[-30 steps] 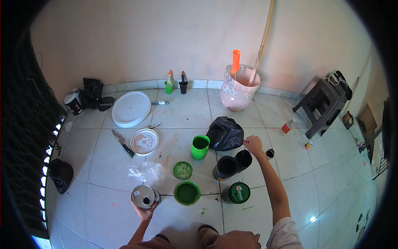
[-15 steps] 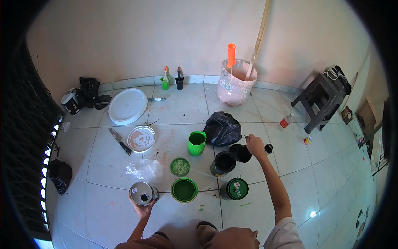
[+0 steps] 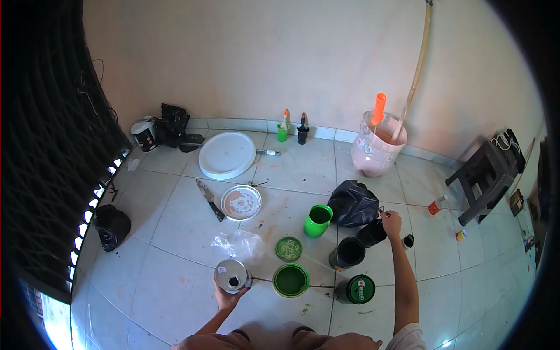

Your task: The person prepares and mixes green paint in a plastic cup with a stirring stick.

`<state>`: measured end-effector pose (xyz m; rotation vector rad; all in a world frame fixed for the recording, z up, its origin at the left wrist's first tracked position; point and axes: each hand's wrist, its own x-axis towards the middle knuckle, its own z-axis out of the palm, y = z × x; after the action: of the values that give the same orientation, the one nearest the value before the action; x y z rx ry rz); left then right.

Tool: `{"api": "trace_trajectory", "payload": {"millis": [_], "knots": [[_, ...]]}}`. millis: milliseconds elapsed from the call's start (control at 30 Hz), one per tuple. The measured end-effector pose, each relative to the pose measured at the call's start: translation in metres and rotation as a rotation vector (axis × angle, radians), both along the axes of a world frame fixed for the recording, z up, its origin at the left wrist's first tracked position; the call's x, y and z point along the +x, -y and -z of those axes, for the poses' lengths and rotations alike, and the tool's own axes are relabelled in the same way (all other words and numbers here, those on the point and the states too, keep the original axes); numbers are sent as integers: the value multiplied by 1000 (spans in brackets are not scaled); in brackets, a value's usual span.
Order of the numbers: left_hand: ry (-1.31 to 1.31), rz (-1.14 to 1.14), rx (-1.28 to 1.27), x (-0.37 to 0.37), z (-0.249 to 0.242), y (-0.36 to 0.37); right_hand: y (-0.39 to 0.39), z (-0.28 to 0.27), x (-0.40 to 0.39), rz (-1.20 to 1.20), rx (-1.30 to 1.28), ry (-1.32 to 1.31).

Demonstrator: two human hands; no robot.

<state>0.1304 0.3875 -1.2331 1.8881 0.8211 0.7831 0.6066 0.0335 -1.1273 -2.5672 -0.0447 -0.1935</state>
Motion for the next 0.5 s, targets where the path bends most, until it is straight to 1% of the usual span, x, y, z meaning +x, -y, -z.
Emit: {"api": "trace_trajectory", "payload": {"millis": [67, 100, 200, 300, 400, 500], "knots": [[-5, -3, -6, 3, -4, 3, 5, 7, 2, 8, -41, 40], [-43, -11, 36, 3, -7, 3, 7, 11, 3, 14, -64, 50], [-3, 0, -20, 3, -4, 4, 5, 5, -2, -31, -27, 22], [32, 0, 5, 5, 6, 2, 0, 2, -6, 35, -68, 20], [-11, 14, -15, 7, -2, 2, -12, -6, -15, 85, -69, 331], [-47, 33, 7, 18, -11, 2, -41, -32, -25, -149, 165, 443]]}}
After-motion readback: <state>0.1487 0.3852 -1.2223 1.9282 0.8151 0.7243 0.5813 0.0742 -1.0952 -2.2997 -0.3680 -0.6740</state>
